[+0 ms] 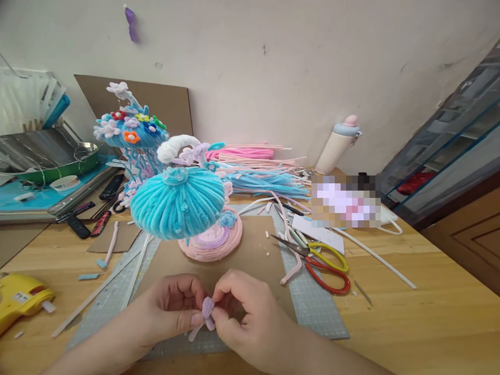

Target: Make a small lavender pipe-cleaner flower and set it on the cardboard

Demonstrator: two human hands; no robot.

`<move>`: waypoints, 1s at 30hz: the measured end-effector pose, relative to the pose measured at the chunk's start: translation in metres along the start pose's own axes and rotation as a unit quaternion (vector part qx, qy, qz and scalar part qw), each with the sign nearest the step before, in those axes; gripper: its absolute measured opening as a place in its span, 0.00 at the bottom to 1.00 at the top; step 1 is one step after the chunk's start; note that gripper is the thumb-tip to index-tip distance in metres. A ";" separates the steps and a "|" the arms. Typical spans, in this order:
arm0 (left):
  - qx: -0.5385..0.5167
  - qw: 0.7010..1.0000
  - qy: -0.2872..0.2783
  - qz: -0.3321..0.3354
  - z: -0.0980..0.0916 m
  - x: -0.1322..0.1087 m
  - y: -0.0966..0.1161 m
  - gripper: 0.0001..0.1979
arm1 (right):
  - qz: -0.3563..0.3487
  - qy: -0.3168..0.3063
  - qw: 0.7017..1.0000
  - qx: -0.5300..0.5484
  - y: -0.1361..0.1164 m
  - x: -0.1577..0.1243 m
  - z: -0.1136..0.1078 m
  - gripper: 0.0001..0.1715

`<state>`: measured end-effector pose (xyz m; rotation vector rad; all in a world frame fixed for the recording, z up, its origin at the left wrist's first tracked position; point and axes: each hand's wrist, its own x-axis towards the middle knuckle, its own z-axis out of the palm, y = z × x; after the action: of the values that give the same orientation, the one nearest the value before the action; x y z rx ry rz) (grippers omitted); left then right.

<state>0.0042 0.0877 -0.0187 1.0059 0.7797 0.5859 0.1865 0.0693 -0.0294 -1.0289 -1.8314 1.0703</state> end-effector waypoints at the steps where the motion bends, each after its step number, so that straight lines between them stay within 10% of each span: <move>1: -0.009 1.000 0.003 -0.001 -0.001 0.001 -0.002 0.13 | -0.005 0.000 1.000 -0.004 0.000 0.001 0.000 0.06; 8: -0.026 1.000 -0.007 -0.013 0.000 0.000 -0.002 0.14 | -0.054 -0.012 0.998 -0.003 0.001 0.003 -0.001 0.11; 19: -0.006 1.000 -0.011 0.006 0.011 -0.007 0.005 0.12 | 0.101 -0.038 0.980 0.165 0.007 0.001 0.005 0.07; 30: -0.124 0.992 0.005 0.024 0.006 0.003 -0.003 0.14 | 0.093 -0.055 0.982 0.156 0.001 0.002 0.002 0.05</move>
<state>0.0108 0.0852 -0.0204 0.7950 0.6754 0.7112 0.1840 0.0706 -0.0307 -0.9787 -1.6060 1.4996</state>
